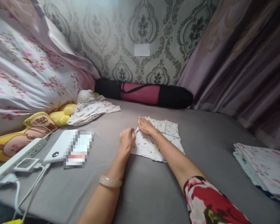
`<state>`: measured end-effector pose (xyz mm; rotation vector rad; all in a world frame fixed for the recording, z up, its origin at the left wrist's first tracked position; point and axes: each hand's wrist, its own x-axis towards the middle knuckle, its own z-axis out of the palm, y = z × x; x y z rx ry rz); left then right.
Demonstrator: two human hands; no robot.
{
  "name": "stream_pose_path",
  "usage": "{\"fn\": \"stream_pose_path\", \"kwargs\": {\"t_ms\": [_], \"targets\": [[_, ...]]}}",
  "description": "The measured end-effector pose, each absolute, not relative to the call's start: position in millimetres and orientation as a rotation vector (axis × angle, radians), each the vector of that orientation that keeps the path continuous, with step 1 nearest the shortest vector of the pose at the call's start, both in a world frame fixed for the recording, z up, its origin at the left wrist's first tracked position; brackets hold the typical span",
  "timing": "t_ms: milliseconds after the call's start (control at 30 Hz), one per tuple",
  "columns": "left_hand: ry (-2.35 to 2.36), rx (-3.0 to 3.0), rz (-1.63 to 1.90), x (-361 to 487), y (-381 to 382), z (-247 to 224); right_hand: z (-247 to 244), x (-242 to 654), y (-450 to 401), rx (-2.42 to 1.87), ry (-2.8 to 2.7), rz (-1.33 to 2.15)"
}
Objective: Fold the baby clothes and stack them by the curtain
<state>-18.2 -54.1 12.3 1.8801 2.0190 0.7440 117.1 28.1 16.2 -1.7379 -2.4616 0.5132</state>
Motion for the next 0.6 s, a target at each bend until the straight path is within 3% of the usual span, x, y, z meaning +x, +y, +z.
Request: {"fn": "stream_pose_path", "kwargs": {"t_ms": [267,600], "targets": [[1.968,1.517,0.932,-27.7,-46.9,13.6,13.3,96.0,-4.3,-1.722,-2.433,0.428],[1.957,1.512,0.959,-27.6,-45.6,10.4,2.5,79.2,-13.6,-1.765,-2.376,0.4]]}}
